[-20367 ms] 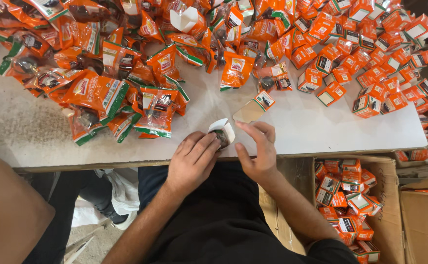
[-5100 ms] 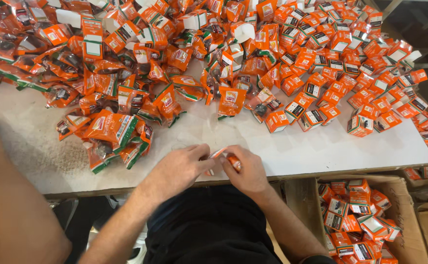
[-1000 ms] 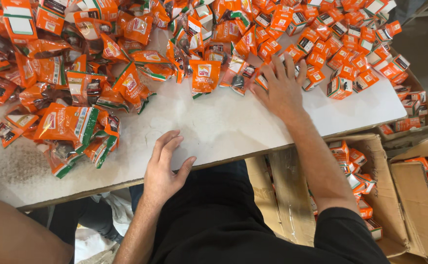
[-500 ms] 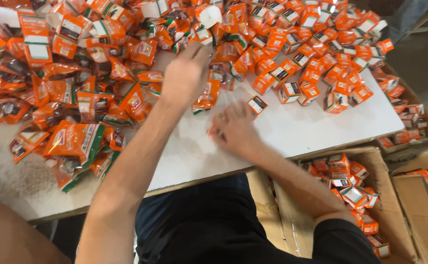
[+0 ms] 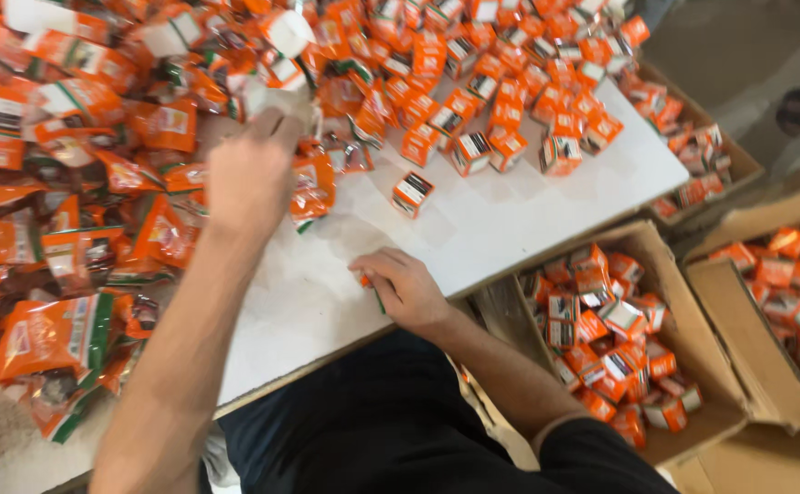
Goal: The person picks small orange packaged boxes from a pile on the table and inserts each one into a white paper sleeve, folding the sleeve closed around the box. They repeat this packing cycle continuously, occasionally reaching deeper into the pile to gather more boxes.
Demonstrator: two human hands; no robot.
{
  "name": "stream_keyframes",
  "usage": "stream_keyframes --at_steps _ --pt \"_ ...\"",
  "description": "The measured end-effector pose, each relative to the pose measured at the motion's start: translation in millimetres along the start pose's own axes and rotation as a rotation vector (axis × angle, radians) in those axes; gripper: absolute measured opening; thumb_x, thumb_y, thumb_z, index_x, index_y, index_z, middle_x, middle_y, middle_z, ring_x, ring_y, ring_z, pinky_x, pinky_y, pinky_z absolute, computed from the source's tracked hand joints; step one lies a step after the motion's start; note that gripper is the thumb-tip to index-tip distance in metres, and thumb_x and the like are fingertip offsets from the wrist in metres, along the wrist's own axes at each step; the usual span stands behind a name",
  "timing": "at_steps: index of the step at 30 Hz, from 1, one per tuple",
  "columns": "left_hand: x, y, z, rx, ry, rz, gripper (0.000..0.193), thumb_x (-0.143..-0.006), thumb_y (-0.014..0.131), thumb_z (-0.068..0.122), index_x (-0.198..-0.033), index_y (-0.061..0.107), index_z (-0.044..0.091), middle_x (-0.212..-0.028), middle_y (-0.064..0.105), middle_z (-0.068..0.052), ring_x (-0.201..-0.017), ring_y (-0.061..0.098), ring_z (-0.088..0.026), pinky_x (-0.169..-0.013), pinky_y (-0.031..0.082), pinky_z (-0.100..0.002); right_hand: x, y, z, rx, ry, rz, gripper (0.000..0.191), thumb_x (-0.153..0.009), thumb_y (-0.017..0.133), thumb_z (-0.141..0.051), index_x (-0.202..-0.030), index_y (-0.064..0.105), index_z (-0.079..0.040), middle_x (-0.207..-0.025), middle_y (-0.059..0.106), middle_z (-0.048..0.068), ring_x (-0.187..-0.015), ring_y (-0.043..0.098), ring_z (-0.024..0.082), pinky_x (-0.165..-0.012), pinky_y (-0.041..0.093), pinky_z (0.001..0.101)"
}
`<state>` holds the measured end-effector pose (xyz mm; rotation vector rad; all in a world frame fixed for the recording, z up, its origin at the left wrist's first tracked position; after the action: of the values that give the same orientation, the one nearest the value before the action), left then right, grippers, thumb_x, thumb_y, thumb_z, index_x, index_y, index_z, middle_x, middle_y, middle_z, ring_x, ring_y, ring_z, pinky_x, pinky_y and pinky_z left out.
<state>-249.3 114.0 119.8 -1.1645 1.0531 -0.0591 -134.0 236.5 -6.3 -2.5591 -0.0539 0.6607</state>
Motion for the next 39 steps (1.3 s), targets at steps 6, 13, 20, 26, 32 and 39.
stream_keyframes --at_steps 6,13,20,26,32,39 --pt "117.0 -68.1 67.9 0.085 0.125 -0.385 0.039 -0.062 0.064 0.003 -0.101 0.069 0.004 -0.107 0.069 -0.011 -0.094 0.069 -0.032 -0.082 0.058 -0.044 5.4 1.6 1.1 -0.105 0.156 0.014 0.019 -0.101 0.068 -0.017 -0.115 0.065 -0.005 -0.088 0.066 0.012 -0.071 0.066 0.025 -0.066 0.055 0.0359" --pt "180.1 -72.9 57.8 0.188 -0.163 -0.202 0.037 -0.067 0.068 -0.003 -0.103 0.071 0.005 -0.110 0.069 -0.010 -0.096 0.066 -0.031 -0.083 0.053 -0.044 -12.4 57.5 -63.7 -0.057 -0.043 -0.189 0.031 -0.099 0.068 -0.021 -0.127 0.061 -0.009 -0.106 0.071 0.009 -0.083 0.073 0.025 -0.074 0.059 0.0367" --pt "199.5 -67.2 47.9 0.224 -0.148 -0.137 0.041 -0.065 0.071 -0.007 -0.104 0.073 0.005 -0.109 0.070 -0.007 -0.105 0.063 -0.033 -0.094 0.055 -0.043 -28.6 60.6 -80.9 0.097 -0.248 -0.133 0.026 -0.094 0.071 -0.021 -0.118 0.065 -0.012 -0.095 0.072 0.008 -0.078 0.070 0.031 -0.069 0.054 0.0421" --pt "205.5 -85.8 45.2 0.100 -0.383 0.188 0.028 -0.077 0.078 -0.010 -0.101 0.070 0.003 -0.118 0.069 -0.011 -0.113 0.062 -0.036 -0.098 0.052 -0.047 -23.3 66.0 -52.6 -0.034 -0.051 -0.143 0.013 -0.099 0.066 -0.017 -0.110 0.063 -0.010 -0.084 0.069 0.013 -0.076 0.070 0.032 -0.066 0.055 0.0404" --pt "210.8 -68.5 45.7 0.330 -0.455 0.186 0.049 -0.066 0.090 0.019 -0.100 0.058 0.003 -0.131 0.060 -0.028 -0.120 0.059 -0.047 -0.097 0.050 -0.051 -27.1 81.3 -41.9 0.123 0.004 -0.263 0.015 -0.104 0.065 -0.022 -0.111 0.063 -0.010 -0.088 0.072 0.013 -0.083 0.072 0.035 -0.071 0.053 0.0427" --pt "204.2 -42.4 22.0 0.493 -0.460 0.129 0.059 -0.077 0.085 0.014 -0.128 0.057 0.007 -0.122 0.067 -0.019 -0.115 0.063 -0.041 -0.105 0.049 -0.050 4.9 36.5 -84.5 0.381 -0.395 -0.190 0.064 -0.084 0.079 -0.015 -0.140 0.052 -0.004 -0.122 0.061 0.017 -0.104 0.063 0.038 -0.091 0.051 0.0480"
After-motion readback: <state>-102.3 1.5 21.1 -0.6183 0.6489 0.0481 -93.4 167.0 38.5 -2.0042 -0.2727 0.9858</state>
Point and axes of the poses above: each hand's wrist, its own x-axis away from the middle knuckle, its own y-axis out of the palm, z = x × y, the point moved 10 cm from there along -x, towards the middle knuckle
